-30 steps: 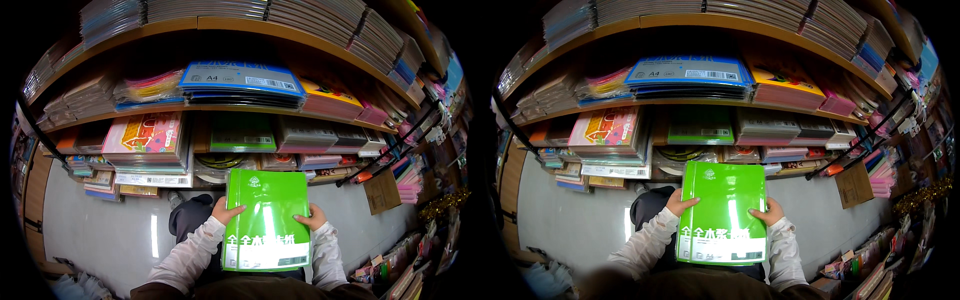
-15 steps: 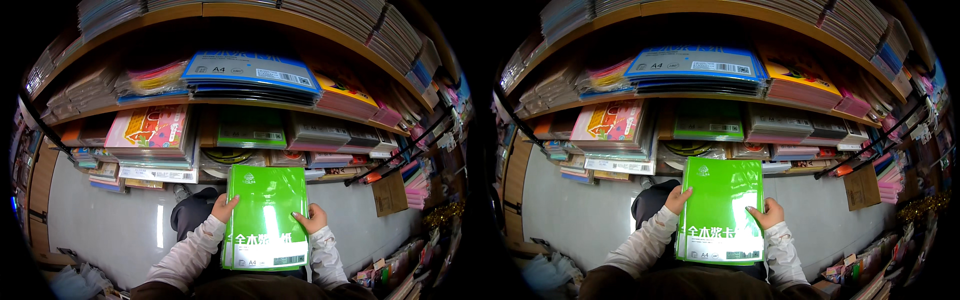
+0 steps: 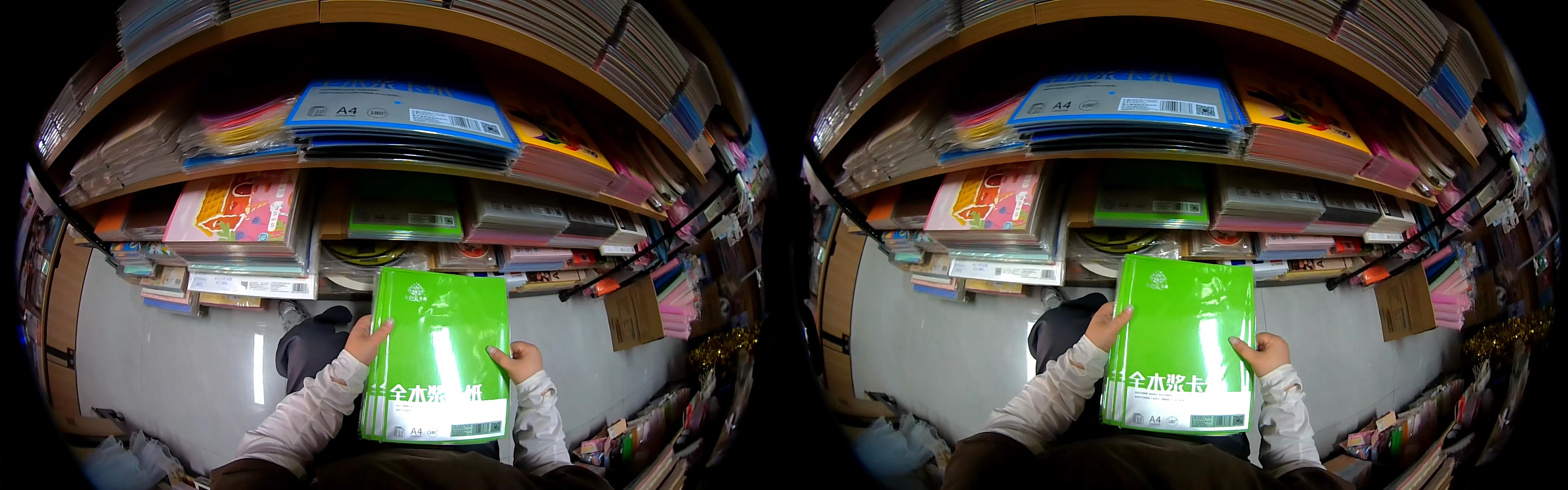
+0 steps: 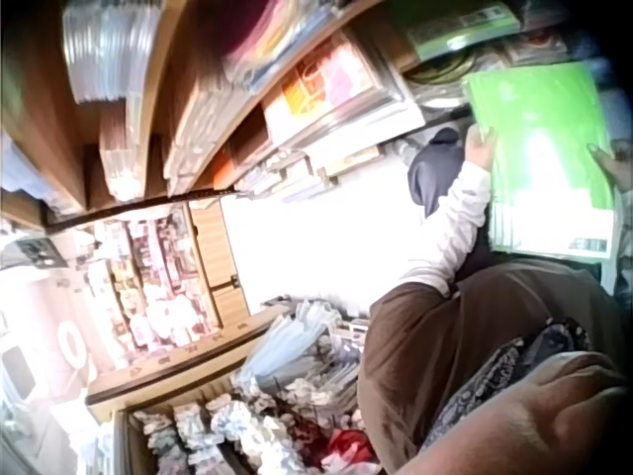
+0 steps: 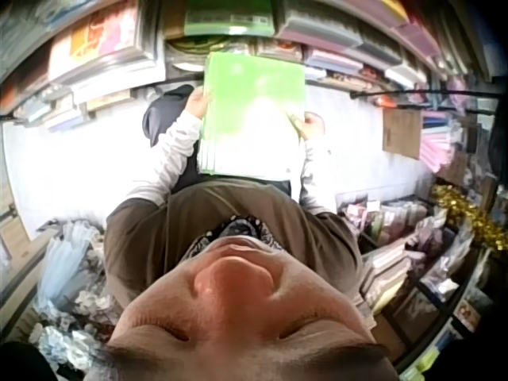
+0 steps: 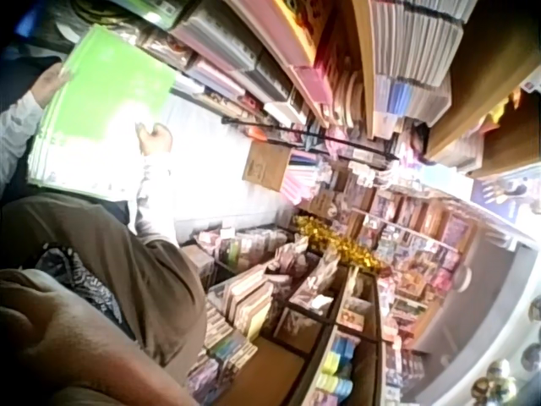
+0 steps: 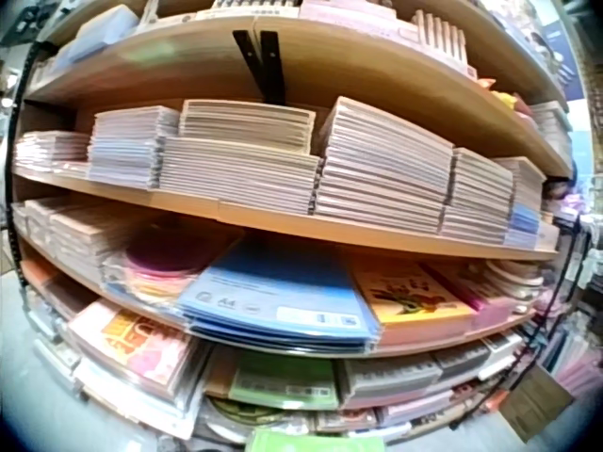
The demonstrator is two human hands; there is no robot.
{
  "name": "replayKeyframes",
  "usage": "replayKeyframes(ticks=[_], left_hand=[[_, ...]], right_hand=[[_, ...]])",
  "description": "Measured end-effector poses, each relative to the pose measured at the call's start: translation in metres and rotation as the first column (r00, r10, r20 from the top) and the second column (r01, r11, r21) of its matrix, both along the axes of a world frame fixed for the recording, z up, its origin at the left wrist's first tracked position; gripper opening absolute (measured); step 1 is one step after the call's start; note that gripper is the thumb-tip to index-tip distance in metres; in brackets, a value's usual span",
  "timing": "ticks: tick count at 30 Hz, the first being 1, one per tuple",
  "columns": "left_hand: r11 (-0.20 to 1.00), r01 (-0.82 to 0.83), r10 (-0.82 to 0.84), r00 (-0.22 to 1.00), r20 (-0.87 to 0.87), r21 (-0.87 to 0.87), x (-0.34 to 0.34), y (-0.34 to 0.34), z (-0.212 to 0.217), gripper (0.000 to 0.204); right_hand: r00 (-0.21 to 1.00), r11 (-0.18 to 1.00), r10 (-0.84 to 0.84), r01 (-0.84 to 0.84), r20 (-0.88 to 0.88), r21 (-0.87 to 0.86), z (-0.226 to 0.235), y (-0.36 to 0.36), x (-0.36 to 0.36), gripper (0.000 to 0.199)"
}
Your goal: The person sits on the floor in front of a shelf and organizes stacks of A4 paper pads. They repeatedly pick up blue and green pads from the shelf, hold them, and place them back in a specific order.
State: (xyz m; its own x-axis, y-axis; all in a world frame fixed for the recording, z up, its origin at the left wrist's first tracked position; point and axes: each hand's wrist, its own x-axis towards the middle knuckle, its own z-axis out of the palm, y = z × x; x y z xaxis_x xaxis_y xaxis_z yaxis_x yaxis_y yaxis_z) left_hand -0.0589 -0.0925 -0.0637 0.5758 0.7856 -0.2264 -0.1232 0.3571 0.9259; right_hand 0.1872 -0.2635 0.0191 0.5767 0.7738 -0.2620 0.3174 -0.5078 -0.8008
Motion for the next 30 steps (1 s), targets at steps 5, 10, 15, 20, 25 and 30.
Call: replayKeyframes(ticks=[5, 10, 15, 20, 25, 30], left_hand=[[0.998, -0.009, 0.012, 0.999, -0.042, 0.064, 0.002, -0.003, 0.008, 0.027], [0.993, -0.009, 0.017, 0.997, -0.072, 0.114, -0.002, -0.001, 0.010, 0.027], [0.995, -0.018, 0.026, 0.997, -0.077, 0.098, -0.005, -0.002, 0.005, 0.030], [0.986, -0.097, 0.111, 0.988, -0.105, 0.134, -0.005, -0.007, 0.004, 0.031], [0.983, -0.112, 0.127, 0.987, -0.096, 0.144, -0.006, -0.008, 0.002, 0.030], [0.962, -0.067, 0.089, 0.993, 0.073, -0.263, -0.011, -0.001, 0.012, 0.024]], right_hand=[[0.971, 0.988, -0.062, 0.092, -0.232, 0.124, -0.013, -0.017, 0.010, 0.030], [0.891, 0.977, 0.076, -0.155, -0.448, -0.143, 0.000, -0.053, 0.008, 0.026], [0.898, 0.946, 0.193, -0.277, -0.396, -0.167, 0.027, -0.079, -0.009, 0.023], [0.949, 0.979, 0.200, -0.186, -0.246, 0.079, 0.070, -0.080, -0.024, 0.030], [0.837, 0.979, 0.191, -0.127, -0.513, 0.157, 0.086, -0.081, -0.037, 0.048], [0.840, 0.964, 0.234, -0.133, -0.490, 0.232, 0.095, -0.085, -0.027, 0.050]])
